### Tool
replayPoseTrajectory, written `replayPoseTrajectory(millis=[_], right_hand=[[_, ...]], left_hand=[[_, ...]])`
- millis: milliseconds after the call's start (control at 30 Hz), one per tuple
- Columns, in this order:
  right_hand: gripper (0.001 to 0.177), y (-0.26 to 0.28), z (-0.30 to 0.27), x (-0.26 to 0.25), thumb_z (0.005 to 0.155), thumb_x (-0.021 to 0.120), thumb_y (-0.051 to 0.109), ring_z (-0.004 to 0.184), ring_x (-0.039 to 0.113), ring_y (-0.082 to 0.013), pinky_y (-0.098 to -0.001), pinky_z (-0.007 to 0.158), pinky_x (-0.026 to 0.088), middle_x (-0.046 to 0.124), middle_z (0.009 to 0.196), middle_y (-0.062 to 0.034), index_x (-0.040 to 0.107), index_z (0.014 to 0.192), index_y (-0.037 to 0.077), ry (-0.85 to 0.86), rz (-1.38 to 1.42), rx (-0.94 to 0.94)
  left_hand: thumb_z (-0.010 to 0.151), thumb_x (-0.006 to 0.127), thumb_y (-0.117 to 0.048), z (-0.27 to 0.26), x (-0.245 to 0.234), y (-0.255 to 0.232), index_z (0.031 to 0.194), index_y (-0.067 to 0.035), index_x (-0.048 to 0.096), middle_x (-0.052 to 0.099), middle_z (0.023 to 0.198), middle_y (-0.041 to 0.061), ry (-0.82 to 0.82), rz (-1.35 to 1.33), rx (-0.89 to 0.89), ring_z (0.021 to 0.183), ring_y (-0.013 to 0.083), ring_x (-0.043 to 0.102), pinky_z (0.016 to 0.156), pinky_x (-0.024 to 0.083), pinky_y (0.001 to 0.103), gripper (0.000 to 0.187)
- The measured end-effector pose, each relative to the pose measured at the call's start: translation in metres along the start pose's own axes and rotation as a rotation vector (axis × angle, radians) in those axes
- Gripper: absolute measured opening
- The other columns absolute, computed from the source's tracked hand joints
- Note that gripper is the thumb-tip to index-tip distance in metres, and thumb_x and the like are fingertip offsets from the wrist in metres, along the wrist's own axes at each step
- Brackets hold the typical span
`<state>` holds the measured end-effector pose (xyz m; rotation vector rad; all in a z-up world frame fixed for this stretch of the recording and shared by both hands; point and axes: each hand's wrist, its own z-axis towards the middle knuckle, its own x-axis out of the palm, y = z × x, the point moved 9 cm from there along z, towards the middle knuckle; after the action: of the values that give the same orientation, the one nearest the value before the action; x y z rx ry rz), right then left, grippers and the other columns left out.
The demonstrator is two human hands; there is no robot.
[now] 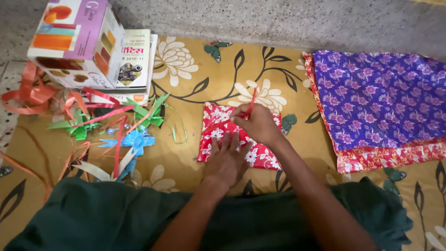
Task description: The person ties a pink ribbon around a red floral-wrapped gift and then attaches a green paper bow to the center. The person adjusts the ribbon and bow loops by hand to complete the decoration.
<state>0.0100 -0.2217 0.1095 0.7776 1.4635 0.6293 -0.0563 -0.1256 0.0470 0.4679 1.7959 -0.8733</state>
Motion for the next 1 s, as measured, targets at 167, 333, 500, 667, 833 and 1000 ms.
replayPoseTrajectory(millis=[167,333,500,667,833,1000], right_hand=[[0.012,0.008,-0.019,-0.012,0.089,0.073,0.014,0.077,0.07,-0.018,-0.0334,0.071,0.055,0.075,0.085,-0.0086,0.077,0.095,0.004,-0.083,-0.031,-0.003],[0.009,0.021,-0.029,-0.009,0.087,0.075,0.011,0.076,0.069,-0.016,-0.0323,0.071,0.056,0.071,0.086,-0.0086,0.077,0.093,0.005,-0.118,0.023,-0.072],[0.005,0.024,-0.04,0.003,0.086,0.074,0.008,0.073,0.07,-0.0176,-0.0326,0.069,0.056,0.07,0.086,-0.0092,0.076,0.089,0.005,-0.185,0.073,-0.027],[0.005,0.028,-0.044,0.005,0.085,0.074,0.008,0.075,0.073,-0.0202,-0.0328,0.07,0.058,0.071,0.087,-0.0099,0.074,0.089,0.005,-0.274,0.128,0.038],[0.005,0.036,-0.049,-0.007,0.083,0.075,0.007,0.081,0.074,-0.0225,-0.0343,0.072,0.058,0.073,0.089,-0.0118,0.075,0.088,0.005,-0.337,0.033,-0.028],[0.008,0.032,-0.054,-0.016,0.082,0.074,0.008,0.079,0.074,-0.0244,-0.0345,0.071,0.058,0.072,0.091,-0.0129,0.076,0.089,0.006,-0.316,0.063,0.058]], left_hand=[[0.097,0.051,-0.051,0.012,-0.012,0.017,0.155,-0.032,0.035,0.018,0.166,0.011,0.028,-0.042,-0.169,0.153,0.0385,0.012,0.117,0.011,0.07,0.063],[0.098,0.047,-0.058,0.015,-0.019,0.016,0.155,-0.028,0.033,0.02,0.166,0.007,0.111,0.01,-0.209,0.155,0.0417,0.004,0.117,0.01,0.072,0.067],[0.102,0.049,-0.054,0.017,-0.004,0.015,0.154,-0.02,0.039,0.025,0.167,0.014,0.149,0.111,-0.196,0.157,0.0436,0.008,0.118,0.01,0.071,0.063],[0.095,0.055,-0.05,0.036,0.009,-0.008,0.148,-0.011,0.032,0.051,0.14,0.007,-0.236,-0.691,0.006,0.129,0.0269,0.048,0.107,0.039,0.05,0.069],[0.101,0.048,-0.056,0.058,0.071,-0.03,0.126,-0.018,0.055,0.064,0.11,-0.001,0.074,-2.62,-0.114,0.1,0.0171,0.064,0.089,0.055,0.036,0.046],[0.105,0.044,-0.063,0.064,0.05,-0.04,0.119,-0.018,0.055,0.064,0.095,0.0,0.023,-2.721,0.017,0.084,0.0172,0.067,0.071,0.057,0.036,0.048]])
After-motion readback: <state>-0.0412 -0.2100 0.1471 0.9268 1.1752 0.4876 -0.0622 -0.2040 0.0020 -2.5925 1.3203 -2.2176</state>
